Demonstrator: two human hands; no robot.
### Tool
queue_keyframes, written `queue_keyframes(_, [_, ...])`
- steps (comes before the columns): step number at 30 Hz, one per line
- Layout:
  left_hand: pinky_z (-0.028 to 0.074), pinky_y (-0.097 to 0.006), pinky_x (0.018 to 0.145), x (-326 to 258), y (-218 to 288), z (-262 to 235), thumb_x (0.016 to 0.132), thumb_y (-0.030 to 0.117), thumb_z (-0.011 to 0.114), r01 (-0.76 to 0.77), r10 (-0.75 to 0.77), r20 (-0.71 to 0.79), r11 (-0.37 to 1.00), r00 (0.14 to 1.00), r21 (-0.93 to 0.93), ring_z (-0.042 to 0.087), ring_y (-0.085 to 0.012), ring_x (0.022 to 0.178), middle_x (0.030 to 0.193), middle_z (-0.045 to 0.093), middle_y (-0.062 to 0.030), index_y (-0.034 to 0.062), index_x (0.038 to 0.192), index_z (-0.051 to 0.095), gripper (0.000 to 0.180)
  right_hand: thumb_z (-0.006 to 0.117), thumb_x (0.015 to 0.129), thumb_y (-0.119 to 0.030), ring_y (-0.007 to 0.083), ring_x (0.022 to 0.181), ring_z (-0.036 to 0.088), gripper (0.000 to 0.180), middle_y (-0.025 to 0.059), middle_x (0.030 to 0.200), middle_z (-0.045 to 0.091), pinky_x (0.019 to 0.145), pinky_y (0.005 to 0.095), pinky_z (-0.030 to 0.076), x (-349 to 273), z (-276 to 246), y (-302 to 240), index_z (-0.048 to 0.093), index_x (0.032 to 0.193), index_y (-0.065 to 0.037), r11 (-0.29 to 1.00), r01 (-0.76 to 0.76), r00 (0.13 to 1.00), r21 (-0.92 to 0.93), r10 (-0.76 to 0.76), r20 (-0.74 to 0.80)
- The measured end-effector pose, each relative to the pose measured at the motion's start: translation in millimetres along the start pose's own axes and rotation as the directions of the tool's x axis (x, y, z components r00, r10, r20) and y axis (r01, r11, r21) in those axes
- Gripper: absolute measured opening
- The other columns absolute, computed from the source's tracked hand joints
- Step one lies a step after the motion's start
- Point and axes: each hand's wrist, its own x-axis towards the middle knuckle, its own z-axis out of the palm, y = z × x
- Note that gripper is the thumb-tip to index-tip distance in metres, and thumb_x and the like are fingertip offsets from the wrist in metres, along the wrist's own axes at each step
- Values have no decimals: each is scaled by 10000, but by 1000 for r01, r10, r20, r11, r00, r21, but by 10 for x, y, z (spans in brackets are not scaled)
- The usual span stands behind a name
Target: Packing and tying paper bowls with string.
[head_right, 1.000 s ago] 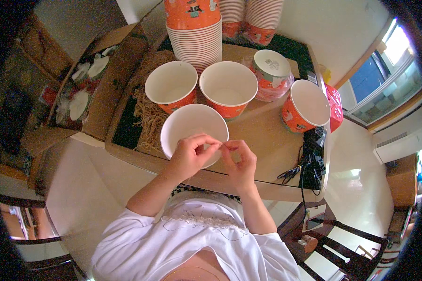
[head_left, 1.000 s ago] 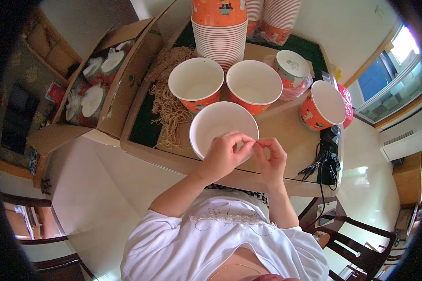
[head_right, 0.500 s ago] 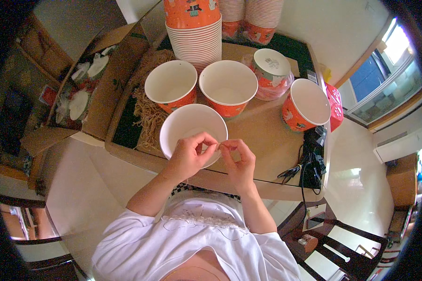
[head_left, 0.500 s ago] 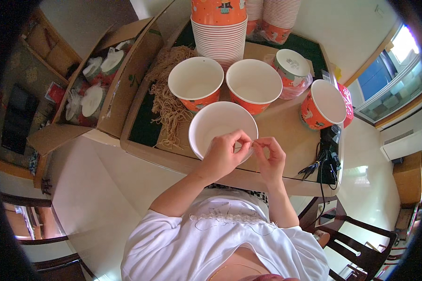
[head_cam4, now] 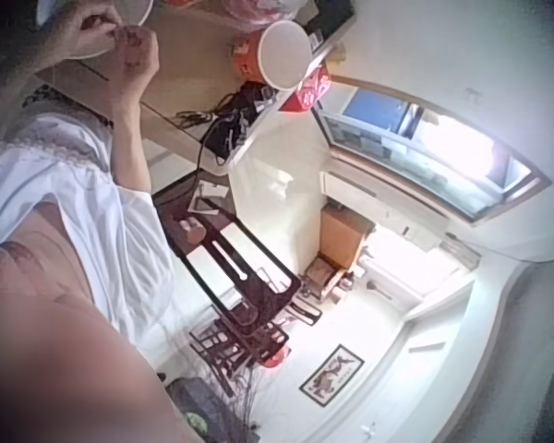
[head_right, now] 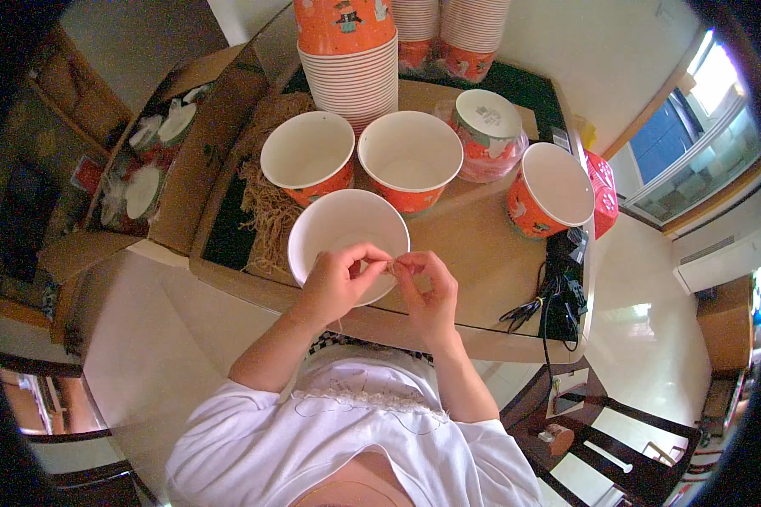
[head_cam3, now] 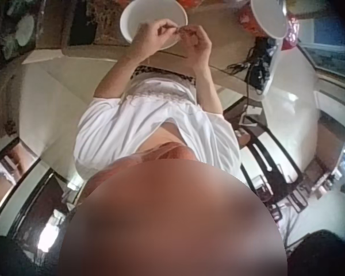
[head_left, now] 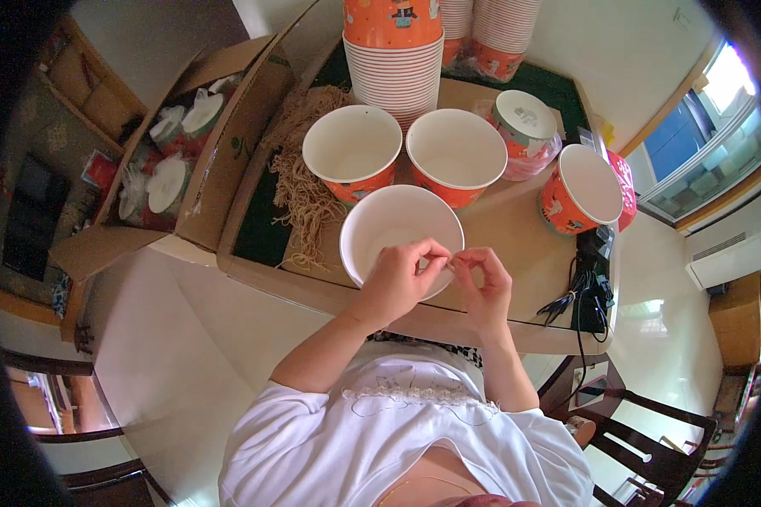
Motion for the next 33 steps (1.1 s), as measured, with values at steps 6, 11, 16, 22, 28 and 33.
queue_keyframes(6, [409, -215, 501, 9, -21, -17, 853, 75, 595, -5, 3, -23, 998, 1000, -67, 504, -36, 532, 730, 667, -35, 18, 909, 655, 100, 639, 783, 28, 127, 745, 568, 138, 57, 833, 627, 689, 251, 463, 31, 6, -91, 602, 912, 0, 1000, -10, 999, 1, 10, 40])
queue_keyframes(11, [442, -243, 529, 30, -16, -62, 852, 85, 593, 30, -30, -3, 999, 1000, -30, 551, -80, 550, 740, 667, -65, 13, 927, 644, 116, 660, 769, 22, 131, 724, 578, 185, 66, 848, 628, 669, 253, 473, 66, 8, -174, 602, 941, -7, 995, 65, 994, -74, -59, 91])
queue_keyframes(16, [457, -269, 537, 41, -92, -39, 847, 95, 595, -49, 42, -90, 995, 995, -81, 576, -109, 555, 748, 662, -95, 14, 952, 628, 137, 670, 769, 7, 130, 711, 584, 201, 69, 826, 629, 662, 251, 478, 72, 13, -169, 602, 957, -11, 989, 45, 996, -141, -34, 77])
queue_keyframes(22, [398, -185, 529, 38, -29, -93, 845, 44, 597, 28, -27, 13, 997, 1000, -76, 488, -13, 593, 782, 641, -8, 47, 1071, 596, 227, 672, 770, 3, 131, 717, 583, 202, 66, 819, 627, 670, 257, 479, 74, 31, -149, 599, 958, -12, 990, 42, 997, -132, -32, 76])
queue_keyframes(28, [385, -179, 516, 44, -55, -79, 816, 9, 623, 10, -14, -35, 994, 999, -111, 467, -9, 571, 790, 646, -8, 53, 1045, 586, 237, 681, 769, -12, 134, 716, 570, 160, 60, 814, 618, 662, 258, 470, 82, 19, -138, 603, 909, -17, 985, 58, 992, -161, -38, 124])
queue_keyframes(33, [438, -251, 519, 40, -66, -93, 810, 45, 628, 31, -36, -42, 994, 998, -106, 528, -97, 533, 778, 658, -63, 48, 1012, 579, 207, 679, 767, -12, 155, 712, 576, 125, 74, 803, 611, 660, 264, 469, 83, 43, -174, 606, 869, -15, 990, 31, 995, -137, -18, 102])
